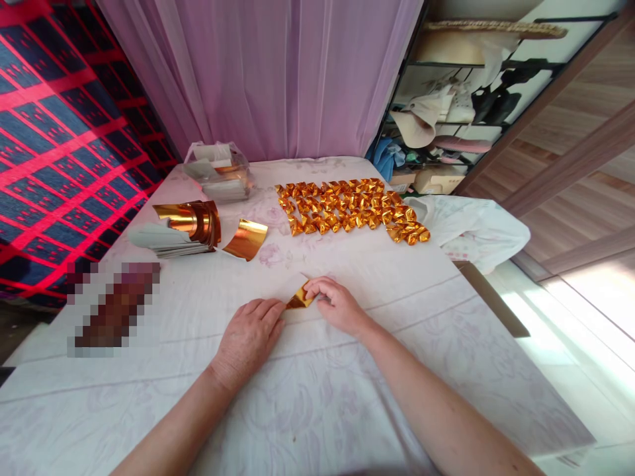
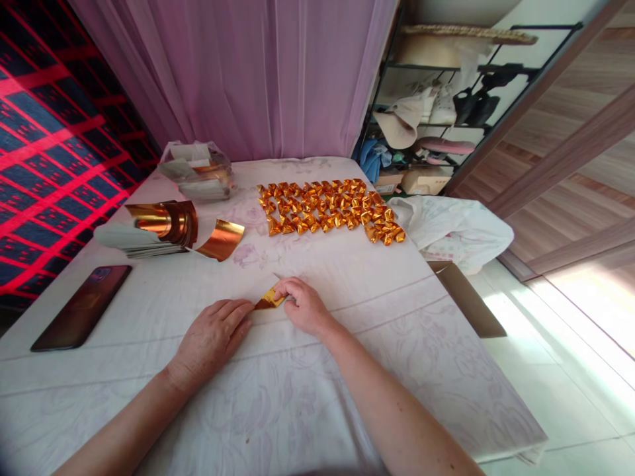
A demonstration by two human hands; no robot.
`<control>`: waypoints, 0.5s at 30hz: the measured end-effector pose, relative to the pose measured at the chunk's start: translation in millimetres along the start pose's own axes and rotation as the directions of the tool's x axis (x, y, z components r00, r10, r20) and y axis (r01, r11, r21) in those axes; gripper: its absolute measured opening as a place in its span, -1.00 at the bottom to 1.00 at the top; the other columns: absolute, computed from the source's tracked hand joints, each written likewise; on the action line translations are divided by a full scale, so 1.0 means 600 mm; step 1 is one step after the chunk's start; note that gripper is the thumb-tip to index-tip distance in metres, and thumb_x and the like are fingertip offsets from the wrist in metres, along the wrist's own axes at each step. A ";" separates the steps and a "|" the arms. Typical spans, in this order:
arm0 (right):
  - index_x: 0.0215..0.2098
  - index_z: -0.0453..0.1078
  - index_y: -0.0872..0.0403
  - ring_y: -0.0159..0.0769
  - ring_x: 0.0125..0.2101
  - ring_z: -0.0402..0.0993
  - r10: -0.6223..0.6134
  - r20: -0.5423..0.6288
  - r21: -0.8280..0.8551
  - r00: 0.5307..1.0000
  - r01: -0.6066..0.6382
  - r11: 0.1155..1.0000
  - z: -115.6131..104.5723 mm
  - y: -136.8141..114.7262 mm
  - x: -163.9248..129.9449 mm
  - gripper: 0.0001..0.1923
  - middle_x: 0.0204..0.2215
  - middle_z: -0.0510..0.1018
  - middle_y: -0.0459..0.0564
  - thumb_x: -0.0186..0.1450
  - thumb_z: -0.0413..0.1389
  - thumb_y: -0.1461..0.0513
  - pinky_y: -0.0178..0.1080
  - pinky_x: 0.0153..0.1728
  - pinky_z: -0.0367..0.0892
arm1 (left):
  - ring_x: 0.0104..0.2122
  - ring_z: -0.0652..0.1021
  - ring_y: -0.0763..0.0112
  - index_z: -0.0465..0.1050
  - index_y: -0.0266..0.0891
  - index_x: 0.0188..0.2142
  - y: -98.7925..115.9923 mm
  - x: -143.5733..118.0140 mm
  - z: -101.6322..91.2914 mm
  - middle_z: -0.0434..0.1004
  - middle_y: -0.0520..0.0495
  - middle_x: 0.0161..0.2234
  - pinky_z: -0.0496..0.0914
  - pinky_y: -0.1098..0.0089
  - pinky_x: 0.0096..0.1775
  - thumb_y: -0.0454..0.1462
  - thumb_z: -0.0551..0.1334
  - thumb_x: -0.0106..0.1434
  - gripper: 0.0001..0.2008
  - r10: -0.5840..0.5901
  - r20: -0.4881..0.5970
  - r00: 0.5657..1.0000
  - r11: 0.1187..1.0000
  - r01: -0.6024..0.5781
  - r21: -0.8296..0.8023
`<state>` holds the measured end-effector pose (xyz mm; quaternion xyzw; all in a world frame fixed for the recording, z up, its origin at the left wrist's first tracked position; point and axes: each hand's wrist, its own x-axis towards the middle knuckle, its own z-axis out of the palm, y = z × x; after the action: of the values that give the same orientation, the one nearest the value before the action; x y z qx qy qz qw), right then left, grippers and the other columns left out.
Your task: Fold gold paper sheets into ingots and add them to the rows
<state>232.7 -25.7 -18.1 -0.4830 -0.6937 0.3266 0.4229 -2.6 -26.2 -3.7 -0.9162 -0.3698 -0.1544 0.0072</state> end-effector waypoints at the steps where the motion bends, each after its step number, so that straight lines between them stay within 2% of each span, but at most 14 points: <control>1: -0.36 0.44 0.05 -0.30 -0.11 0.51 0.001 -0.014 0.030 1.000 -0.001 1.000 0.000 0.003 0.000 -0.63 -0.17 0.57 -0.01 0.02 -0.05 0.52 -0.21 -0.11 0.39 | -0.10 0.55 0.19 0.45 -0.25 0.03 0.002 0.001 -0.001 0.59 -0.17 -0.06 0.47 0.17 -0.08 -0.25 0.07 0.42 -0.72 -0.009 -0.006 1.000 1.000 0.009 0.001; 4: -0.38 0.42 0.05 -0.30 -0.15 0.54 0.013 -0.076 0.084 0.997 -0.007 0.996 -0.003 0.011 0.001 -0.72 -0.20 0.59 -0.02 0.10 -0.03 0.47 -0.21 -0.13 0.41 | -0.13 0.55 0.17 0.46 -0.26 0.00 0.012 0.001 -0.003 0.57 -0.19 -0.09 0.47 0.15 -0.11 -0.28 0.08 0.40 -0.74 -0.039 -0.051 0.998 0.999 0.040 0.013; 7: -0.38 0.39 0.03 -0.29 -0.20 0.55 0.021 -0.193 -0.004 0.981 -0.023 1.000 -0.009 0.019 0.000 -0.80 -0.25 0.59 -0.03 0.17 -0.03 0.39 -0.22 -0.15 0.43 | -0.17 0.53 0.18 0.47 -0.26 -0.03 0.028 0.002 -0.006 0.54 -0.20 -0.12 0.47 0.17 -0.14 -0.30 0.09 0.39 -0.76 -0.041 -0.102 0.994 0.999 0.044 0.024; 10: -0.35 0.40 0.01 -0.22 -0.17 0.52 0.002 -0.270 -0.114 0.963 -0.034 0.993 -0.019 0.025 -0.002 -0.78 -0.26 0.58 0.00 0.16 -0.03 0.38 -0.16 -0.11 0.41 | -0.20 0.53 0.22 0.46 -0.24 -0.02 0.046 0.005 -0.006 0.54 -0.18 -0.15 0.48 0.20 -0.17 -0.33 0.07 0.40 -0.75 -0.012 -0.098 0.995 1.000 0.013 0.006; 13: -0.29 0.43 0.00 -0.14 -0.15 0.48 -0.015 -0.264 -0.203 0.965 -0.040 0.978 -0.026 0.025 -0.004 -0.71 -0.26 0.59 0.01 0.09 0.01 0.41 -0.05 -0.03 0.34 | -0.15 0.53 0.20 0.44 -0.23 0.04 0.057 0.010 -0.003 0.55 -0.19 -0.09 0.47 0.18 -0.15 -0.31 0.08 0.40 -0.72 -0.009 -0.072 0.997 1.000 0.009 0.006; 15: -0.24 0.44 0.00 -0.11 -0.14 0.46 -0.035 -0.208 -0.319 0.977 -0.034 0.947 -0.025 0.023 -0.005 -0.67 -0.26 0.59 0.02 0.08 0.02 0.42 -0.04 -0.05 0.33 | -0.11 0.52 0.17 0.43 -0.23 0.06 0.059 0.014 -0.001 0.54 -0.20 -0.05 0.47 0.16 -0.13 -0.29 0.09 0.39 -0.71 -0.021 -0.053 0.998 1.000 0.023 0.020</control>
<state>252.4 -23.6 -24.5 -0.5771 -0.6887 0.1564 0.4101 26.9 -46.2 3.0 -0.9075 -0.3811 -0.1746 0.0245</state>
